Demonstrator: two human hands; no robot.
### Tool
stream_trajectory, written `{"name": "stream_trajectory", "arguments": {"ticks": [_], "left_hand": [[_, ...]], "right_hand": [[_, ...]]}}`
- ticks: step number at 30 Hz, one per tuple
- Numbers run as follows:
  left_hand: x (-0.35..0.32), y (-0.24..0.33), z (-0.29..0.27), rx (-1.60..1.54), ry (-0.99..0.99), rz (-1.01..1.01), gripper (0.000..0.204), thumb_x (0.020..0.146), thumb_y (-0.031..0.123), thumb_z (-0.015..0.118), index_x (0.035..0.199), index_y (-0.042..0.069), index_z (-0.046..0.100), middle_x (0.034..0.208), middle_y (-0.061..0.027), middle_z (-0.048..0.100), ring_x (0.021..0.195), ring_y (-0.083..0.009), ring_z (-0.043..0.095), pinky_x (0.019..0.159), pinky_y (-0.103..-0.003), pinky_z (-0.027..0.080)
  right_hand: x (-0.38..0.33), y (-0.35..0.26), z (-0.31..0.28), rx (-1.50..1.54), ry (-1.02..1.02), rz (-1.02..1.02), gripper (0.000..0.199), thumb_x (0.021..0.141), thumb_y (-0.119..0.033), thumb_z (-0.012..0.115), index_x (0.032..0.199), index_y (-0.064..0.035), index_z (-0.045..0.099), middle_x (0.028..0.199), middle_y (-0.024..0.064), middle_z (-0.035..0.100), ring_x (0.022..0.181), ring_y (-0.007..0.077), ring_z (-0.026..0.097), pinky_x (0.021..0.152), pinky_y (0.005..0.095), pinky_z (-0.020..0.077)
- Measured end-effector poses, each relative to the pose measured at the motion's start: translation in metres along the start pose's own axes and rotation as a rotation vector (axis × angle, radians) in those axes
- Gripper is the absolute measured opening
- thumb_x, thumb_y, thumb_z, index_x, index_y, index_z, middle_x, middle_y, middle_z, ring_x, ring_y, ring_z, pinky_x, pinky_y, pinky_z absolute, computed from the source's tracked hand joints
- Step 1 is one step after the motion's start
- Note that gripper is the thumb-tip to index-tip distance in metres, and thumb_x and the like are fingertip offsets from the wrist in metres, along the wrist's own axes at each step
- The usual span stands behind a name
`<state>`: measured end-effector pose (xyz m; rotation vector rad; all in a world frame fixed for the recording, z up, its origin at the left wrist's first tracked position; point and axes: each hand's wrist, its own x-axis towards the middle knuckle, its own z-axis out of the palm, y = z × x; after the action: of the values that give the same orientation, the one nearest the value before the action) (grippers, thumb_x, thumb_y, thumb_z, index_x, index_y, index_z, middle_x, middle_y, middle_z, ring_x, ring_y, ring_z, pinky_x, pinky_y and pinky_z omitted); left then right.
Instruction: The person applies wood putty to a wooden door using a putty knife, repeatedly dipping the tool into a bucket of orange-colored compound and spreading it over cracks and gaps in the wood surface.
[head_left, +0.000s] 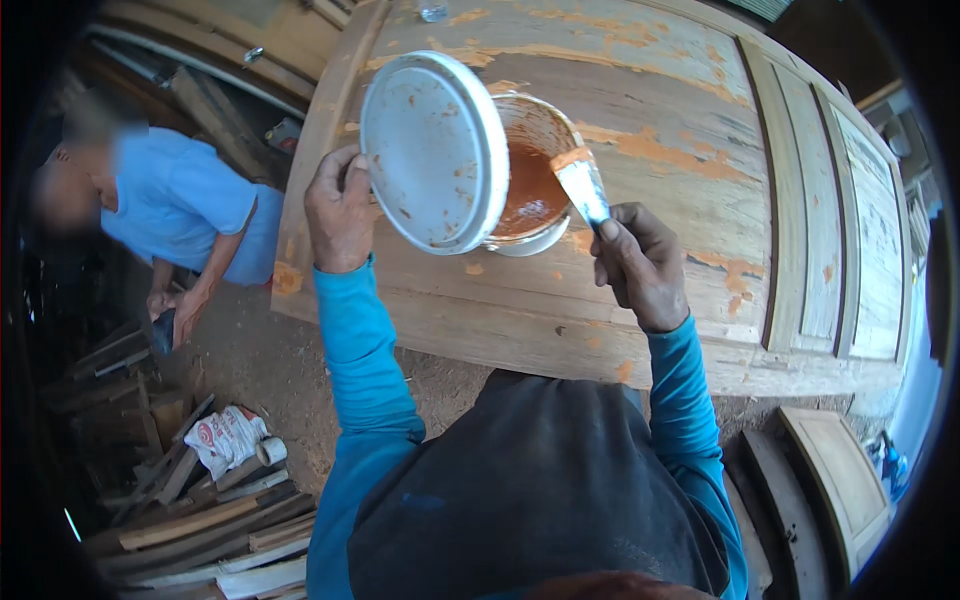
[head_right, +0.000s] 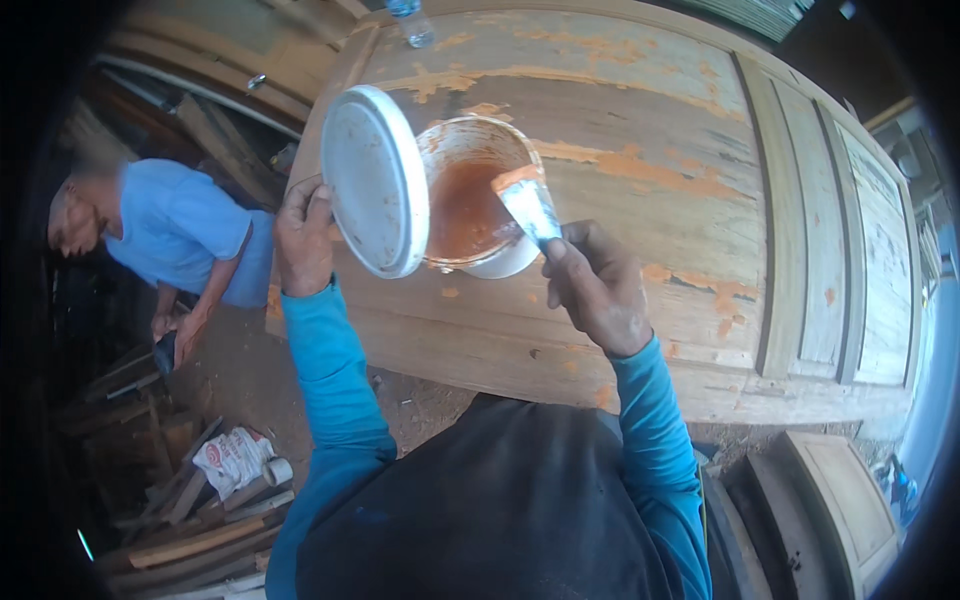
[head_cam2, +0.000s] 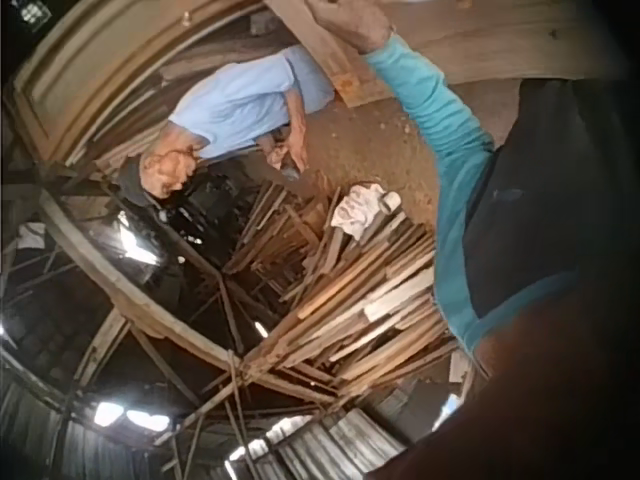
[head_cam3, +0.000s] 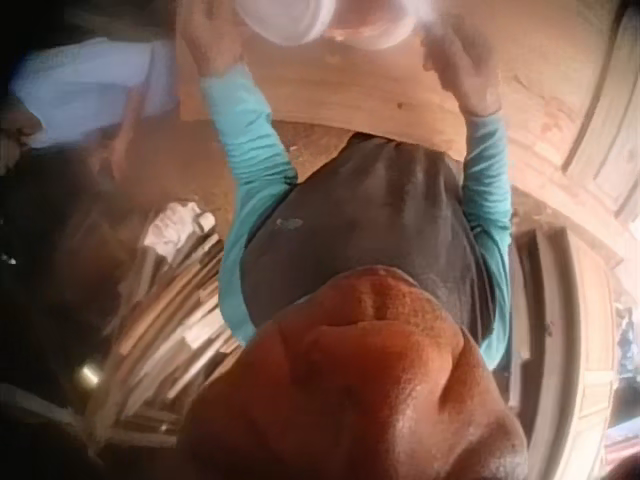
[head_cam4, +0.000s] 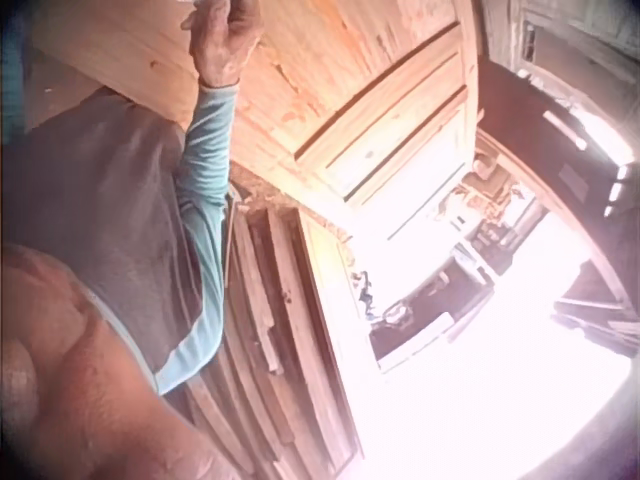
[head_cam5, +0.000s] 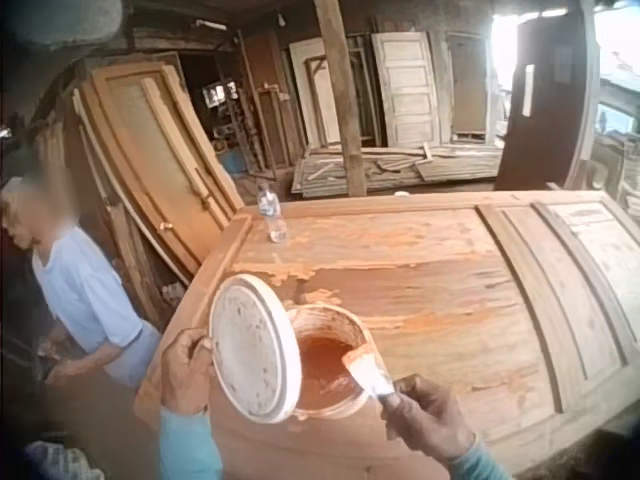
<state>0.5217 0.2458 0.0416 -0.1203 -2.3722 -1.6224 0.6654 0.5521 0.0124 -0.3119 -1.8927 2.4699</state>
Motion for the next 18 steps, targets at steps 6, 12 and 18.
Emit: {"name": "stream_trajectory", "arguments": {"ticks": [6,12,18], "left_hand": [[0.010,0.004,0.018,0.190,-0.156,-0.020,0.026,0.103,0.012,0.058,0.117,-0.008,0.067,0.098,-0.0096,0.071,0.089,-0.0137,0.065,0.080,-0.031,0.054],[0.017,0.005,0.046,0.386,-0.271,0.055,0.024,0.102,0.012,0.059,0.114,-0.006,0.068,0.096,-0.0128,0.072,0.084,-0.0165,0.069,0.076,-0.032,0.055],[0.021,-0.002,0.053,0.425,-0.228,0.051,0.024,0.102,0.009,0.056,0.117,-0.006,0.067,0.102,-0.0146,0.072,0.092,-0.0184,0.069,0.083,-0.033,0.055]], "right_hand": [[-0.017,0.019,-0.061,0.173,0.111,0.014,0.026,0.104,-0.029,0.065,0.104,-0.0036,0.063,0.082,0.0041,0.066,0.060,0.0100,0.060,0.048,0.0225,0.0425],[-0.033,0.048,-0.165,0.166,0.419,-0.047,0.023,0.106,-0.025,0.062,0.104,-0.0026,0.064,0.081,0.0065,0.065,0.058,0.0111,0.057,0.051,0.0236,0.0453],[-0.013,0.046,-0.257,0.031,0.519,-0.091,0.022,0.105,-0.024,0.060,0.104,-0.0018,0.064,0.087,0.0070,0.068,0.067,0.0090,0.061,0.044,0.0200,0.0385]]}}
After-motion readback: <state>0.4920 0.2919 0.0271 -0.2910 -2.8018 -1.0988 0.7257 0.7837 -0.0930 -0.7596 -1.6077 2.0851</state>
